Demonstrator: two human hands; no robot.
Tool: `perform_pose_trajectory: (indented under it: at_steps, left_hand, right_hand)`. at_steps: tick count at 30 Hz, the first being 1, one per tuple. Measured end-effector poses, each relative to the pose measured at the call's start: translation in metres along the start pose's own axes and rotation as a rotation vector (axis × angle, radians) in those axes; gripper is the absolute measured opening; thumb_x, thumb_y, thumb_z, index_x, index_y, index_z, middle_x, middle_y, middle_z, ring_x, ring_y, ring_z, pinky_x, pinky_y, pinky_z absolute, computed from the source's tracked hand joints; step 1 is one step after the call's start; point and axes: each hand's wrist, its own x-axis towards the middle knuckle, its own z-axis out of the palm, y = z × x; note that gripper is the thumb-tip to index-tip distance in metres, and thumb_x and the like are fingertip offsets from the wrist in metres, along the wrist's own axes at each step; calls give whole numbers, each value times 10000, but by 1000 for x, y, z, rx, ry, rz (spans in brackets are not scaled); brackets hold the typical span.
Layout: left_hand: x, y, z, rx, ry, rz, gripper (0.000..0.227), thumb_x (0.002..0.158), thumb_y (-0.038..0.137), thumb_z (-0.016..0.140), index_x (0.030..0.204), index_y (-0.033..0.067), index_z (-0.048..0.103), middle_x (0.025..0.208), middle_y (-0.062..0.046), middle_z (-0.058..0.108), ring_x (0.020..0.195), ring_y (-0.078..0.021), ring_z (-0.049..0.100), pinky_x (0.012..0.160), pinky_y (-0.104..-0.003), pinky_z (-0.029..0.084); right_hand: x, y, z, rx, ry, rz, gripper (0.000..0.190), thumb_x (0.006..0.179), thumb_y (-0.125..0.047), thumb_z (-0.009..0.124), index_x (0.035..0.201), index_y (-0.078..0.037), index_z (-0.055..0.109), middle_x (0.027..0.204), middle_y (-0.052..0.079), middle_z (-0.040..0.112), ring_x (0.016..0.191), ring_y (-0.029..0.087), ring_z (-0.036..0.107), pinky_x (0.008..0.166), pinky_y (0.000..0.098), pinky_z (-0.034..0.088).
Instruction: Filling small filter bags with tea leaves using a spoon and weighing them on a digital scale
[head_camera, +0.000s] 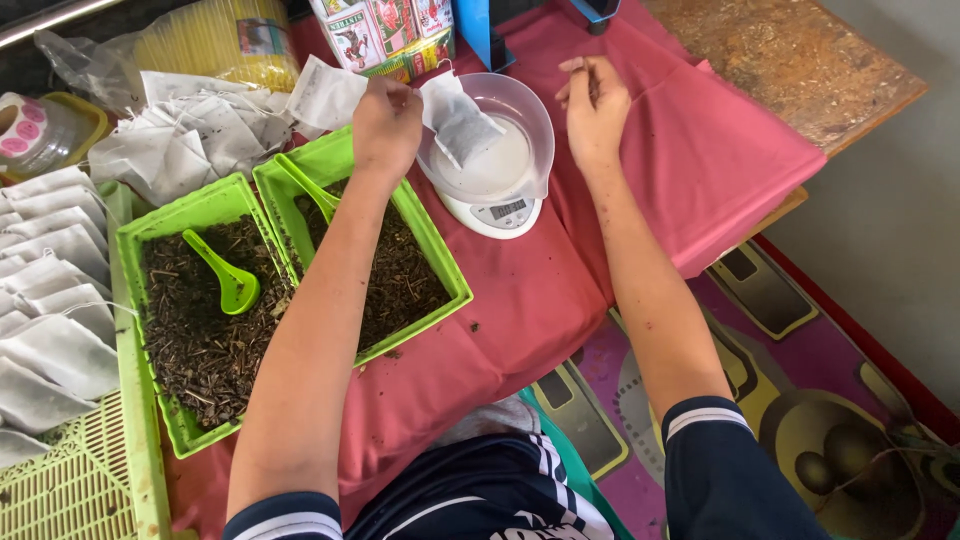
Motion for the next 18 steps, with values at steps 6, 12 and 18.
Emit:
perform_pose_trajectory:
  at_steps: [6,12,18]
  left_hand:
    - [2,-2,9,59,103,15,76,907,185,594,931,125,634,926,-91,756,874,-318,703,723,-472,520]
    - [-15,23,-6,-58,166,369,72,924,20,518,945,83,545,881,-106,668,834,-303,649,690,-440,478]
    - [-63,105,-97,90,177,587,43,1045,97,455,1059,94,415,847,-184,645,668,-473,644,492,-572,409]
  right_hand:
    - [-3,-5,2,6,-13,-48,203,996,-109,484,946,-76,678,691,24,687,607,92,655,593,237,560]
    - [-1,-31,-13,12,197,-320,183,1025,-69,461,959,-40,629,957,75,700,685,148,660,647,277,533]
    - [-26,-125,-5,425,447,-151,179,1043,-267,489,973,-137,591,946,6,641,693,129,548,591,280,496]
